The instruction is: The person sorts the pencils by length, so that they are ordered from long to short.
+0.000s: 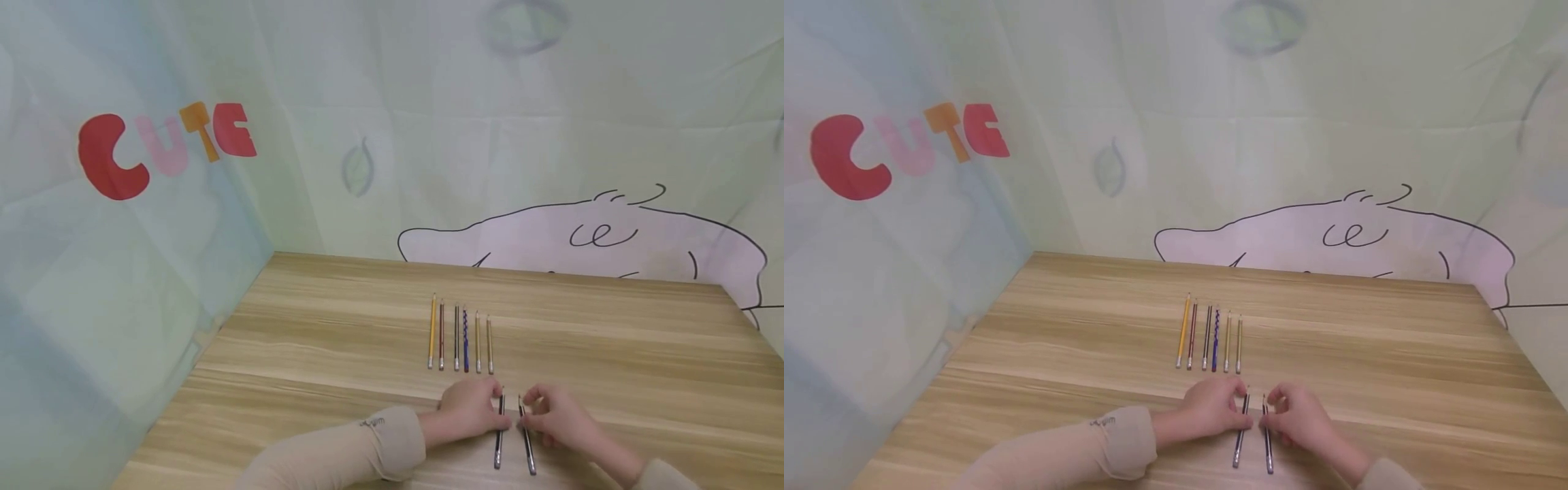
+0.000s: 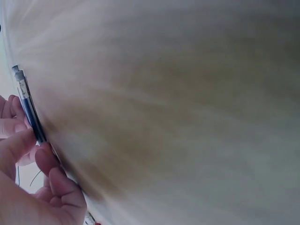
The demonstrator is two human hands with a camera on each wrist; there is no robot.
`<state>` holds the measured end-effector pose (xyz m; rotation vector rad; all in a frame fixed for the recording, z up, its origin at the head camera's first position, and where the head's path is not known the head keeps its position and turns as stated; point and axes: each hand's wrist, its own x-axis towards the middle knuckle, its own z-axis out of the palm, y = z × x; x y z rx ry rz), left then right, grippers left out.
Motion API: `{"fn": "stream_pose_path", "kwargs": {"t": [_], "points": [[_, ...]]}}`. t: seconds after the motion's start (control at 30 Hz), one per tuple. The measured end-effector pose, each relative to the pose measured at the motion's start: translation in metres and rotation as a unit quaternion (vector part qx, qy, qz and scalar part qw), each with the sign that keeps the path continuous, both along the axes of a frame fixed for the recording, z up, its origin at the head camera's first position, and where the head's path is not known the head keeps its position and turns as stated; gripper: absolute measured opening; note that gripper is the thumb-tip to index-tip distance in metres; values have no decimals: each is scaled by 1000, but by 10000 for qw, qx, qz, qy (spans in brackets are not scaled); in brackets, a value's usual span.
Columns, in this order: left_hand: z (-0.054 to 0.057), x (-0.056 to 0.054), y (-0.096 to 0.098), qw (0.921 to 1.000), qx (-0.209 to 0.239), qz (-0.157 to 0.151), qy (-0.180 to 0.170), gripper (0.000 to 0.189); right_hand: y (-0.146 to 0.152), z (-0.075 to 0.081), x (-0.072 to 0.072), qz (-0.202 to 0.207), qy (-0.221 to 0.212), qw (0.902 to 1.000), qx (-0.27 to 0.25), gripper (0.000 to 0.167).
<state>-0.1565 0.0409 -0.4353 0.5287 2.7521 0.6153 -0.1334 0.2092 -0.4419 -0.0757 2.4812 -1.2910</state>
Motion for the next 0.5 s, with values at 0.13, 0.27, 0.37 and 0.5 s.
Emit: {"fn": "stream_pose_path", "kwargs": {"t": [0.13,0.27,0.37,0.5], "points": [[2,0,0,9999,-99,-30,80,36,-3,-1,2,27,141,9997,195,40],[4,-1,0,9998,-130,-85,123,34,-8,0,4,-58,255,9987,430,41],[4,-2,0,9998,-100,-156,95,32,-11,1,7,-132,385,9972,628,40],[4,-3,1,9996,-96,-253,64,30,-13,1,8,-120,578,9946,854,36]]}}
